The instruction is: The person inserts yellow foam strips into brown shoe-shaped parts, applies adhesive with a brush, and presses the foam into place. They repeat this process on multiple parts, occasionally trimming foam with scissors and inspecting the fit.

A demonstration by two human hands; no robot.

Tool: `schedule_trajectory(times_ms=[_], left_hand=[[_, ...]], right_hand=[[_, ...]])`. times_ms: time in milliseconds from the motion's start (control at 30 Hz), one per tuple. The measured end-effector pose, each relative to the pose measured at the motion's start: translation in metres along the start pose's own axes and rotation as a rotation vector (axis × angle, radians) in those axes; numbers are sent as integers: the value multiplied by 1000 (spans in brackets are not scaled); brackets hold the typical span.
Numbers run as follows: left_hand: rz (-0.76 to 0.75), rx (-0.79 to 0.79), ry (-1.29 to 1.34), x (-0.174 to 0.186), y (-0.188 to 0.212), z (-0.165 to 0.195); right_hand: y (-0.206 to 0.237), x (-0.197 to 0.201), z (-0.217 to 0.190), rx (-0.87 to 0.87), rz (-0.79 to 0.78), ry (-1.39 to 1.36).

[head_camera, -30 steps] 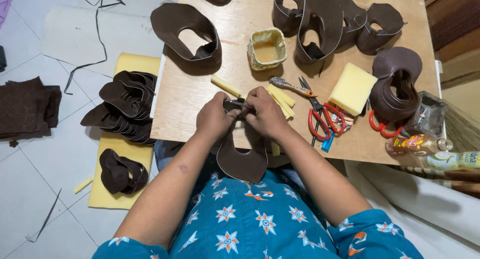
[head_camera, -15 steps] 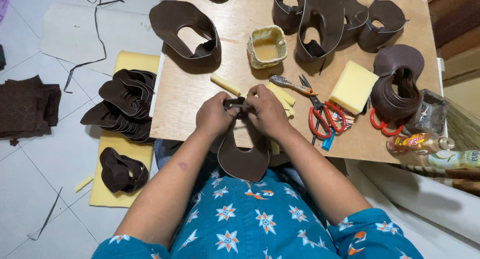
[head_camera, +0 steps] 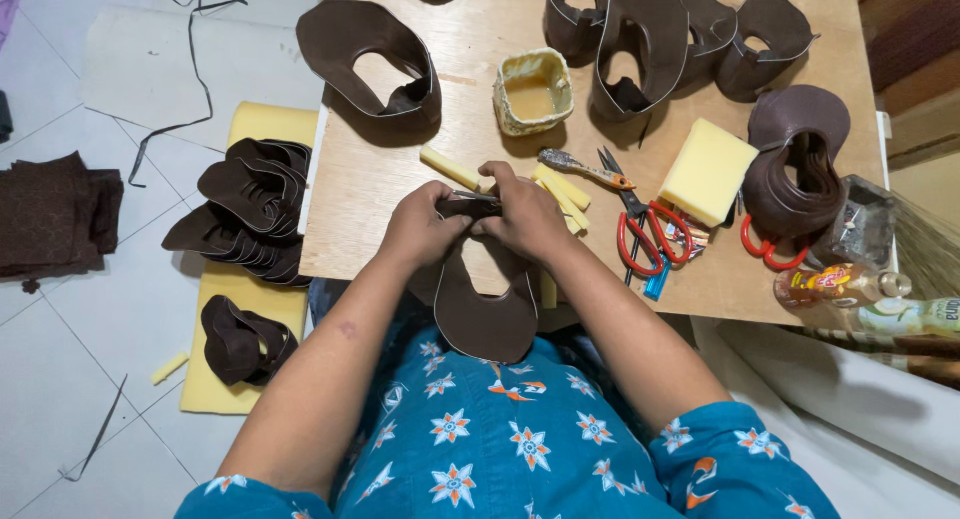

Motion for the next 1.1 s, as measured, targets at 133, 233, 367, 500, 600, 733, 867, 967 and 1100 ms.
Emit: schedule_trajectory(times_ms=[133, 233, 367, 500, 600, 733, 867, 967, 1100], left_hand=[[-76, -4, 113, 6, -3, -10], [-42, -88, 120, 5, -2, -13], [-59, -23, 201, 3, 0, -15], [-12, -80, 329, 5, 3, -14], [-7, -55, 319, 4, 4, -16], [-47, -18, 376, 5, -3, -18], [-82, -114, 429, 6, -7, -18], [-110, -9, 377, 8, -9, -17], [-40, 34, 241, 7, -11, -10]], right_hand=[[-4, 3, -5, -10, -17, 15], [-5, 0, -4, 99, 21, -45], [-15, -9, 0, -32, -40, 29], [-19, -11, 0, -7, -48, 18], [-17, -11, -2, 5, -59, 8], [-14, -13, -9, 0, -28, 44], [-12, -11, -12, 30, -16, 103], [-12, -12, -14, 32, -1, 135], [-17, -4, -8, 111, 26, 71]])
Point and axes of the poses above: each hand's wrist, its own y-axis away from the middle knuckle, its own x-axis out of the back of the hand, z = x × y, the point moved 1 cm from there along -y, towards the middle knuckle, and after that the axes turned 2 degrees about -x, right-handed, at the moved point
